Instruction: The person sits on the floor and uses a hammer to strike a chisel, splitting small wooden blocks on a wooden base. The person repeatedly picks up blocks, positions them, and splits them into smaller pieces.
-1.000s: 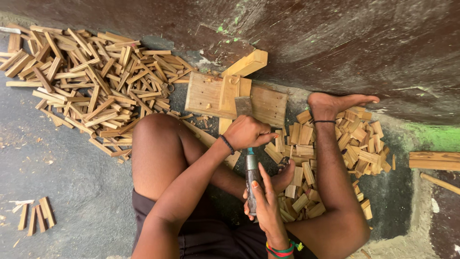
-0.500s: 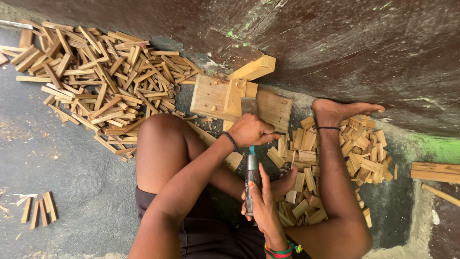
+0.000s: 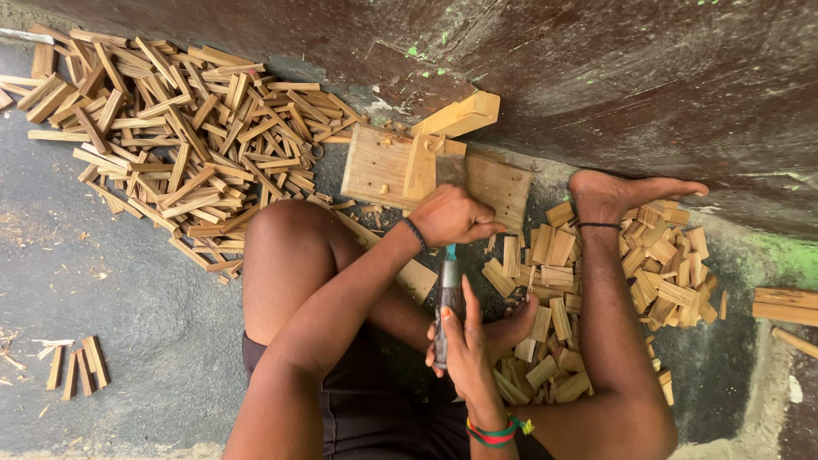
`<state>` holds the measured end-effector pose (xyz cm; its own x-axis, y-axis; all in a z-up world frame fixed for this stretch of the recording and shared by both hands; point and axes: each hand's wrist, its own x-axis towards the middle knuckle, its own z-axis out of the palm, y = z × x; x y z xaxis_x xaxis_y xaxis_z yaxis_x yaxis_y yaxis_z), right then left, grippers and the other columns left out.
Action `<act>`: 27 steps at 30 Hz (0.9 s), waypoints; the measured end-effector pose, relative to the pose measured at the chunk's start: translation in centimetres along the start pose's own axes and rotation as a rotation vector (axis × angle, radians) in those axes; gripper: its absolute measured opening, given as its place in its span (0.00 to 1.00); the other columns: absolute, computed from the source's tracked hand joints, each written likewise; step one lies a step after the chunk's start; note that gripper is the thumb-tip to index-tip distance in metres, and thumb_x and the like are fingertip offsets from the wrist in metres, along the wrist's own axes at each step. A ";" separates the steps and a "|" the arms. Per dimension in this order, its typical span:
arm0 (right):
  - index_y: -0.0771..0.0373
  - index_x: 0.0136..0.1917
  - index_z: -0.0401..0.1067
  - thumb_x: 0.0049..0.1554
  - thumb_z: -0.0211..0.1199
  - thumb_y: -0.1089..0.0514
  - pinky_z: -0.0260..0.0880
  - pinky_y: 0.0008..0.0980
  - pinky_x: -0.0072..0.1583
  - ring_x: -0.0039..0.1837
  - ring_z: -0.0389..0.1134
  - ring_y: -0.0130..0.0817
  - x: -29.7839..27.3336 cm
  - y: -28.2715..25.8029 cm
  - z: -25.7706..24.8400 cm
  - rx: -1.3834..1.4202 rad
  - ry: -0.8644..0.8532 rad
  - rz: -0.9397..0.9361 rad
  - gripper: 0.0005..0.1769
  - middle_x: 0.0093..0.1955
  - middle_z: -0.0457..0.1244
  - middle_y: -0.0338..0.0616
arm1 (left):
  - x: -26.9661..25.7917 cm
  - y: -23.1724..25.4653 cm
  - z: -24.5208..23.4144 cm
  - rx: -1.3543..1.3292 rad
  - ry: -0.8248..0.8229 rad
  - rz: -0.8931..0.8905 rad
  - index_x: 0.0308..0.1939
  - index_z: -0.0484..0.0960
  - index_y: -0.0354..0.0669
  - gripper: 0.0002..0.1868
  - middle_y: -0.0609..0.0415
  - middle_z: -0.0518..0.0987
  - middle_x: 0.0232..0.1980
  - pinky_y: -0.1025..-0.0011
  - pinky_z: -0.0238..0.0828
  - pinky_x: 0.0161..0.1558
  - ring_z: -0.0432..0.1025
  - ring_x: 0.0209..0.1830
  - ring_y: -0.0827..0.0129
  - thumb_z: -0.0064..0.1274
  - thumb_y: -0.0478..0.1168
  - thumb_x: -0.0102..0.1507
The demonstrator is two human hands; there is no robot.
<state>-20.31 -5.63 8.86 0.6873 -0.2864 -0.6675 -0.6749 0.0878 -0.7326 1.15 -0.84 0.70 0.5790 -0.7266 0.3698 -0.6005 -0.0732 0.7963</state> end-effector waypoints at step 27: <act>0.47 0.81 0.47 0.63 0.52 0.52 0.60 0.32 0.22 0.22 0.61 0.37 0.6 1.6 -0.5 0.338 0.111 -0.205 0.36 0.37 0.63 0.53 | -3.2 -0.8 -2.4 0.252 0.379 0.140 0.38 0.78 0.44 0.14 0.49 0.78 0.38 0.57 0.70 0.43 0.73 0.39 0.50 0.64 0.48 0.62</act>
<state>-21.15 -6.15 7.32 0.7529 -0.4300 -0.4983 -0.3879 0.3217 -0.8637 1.10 3.18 0.07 0.6156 -0.4443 0.6509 -0.7747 -0.1898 0.6031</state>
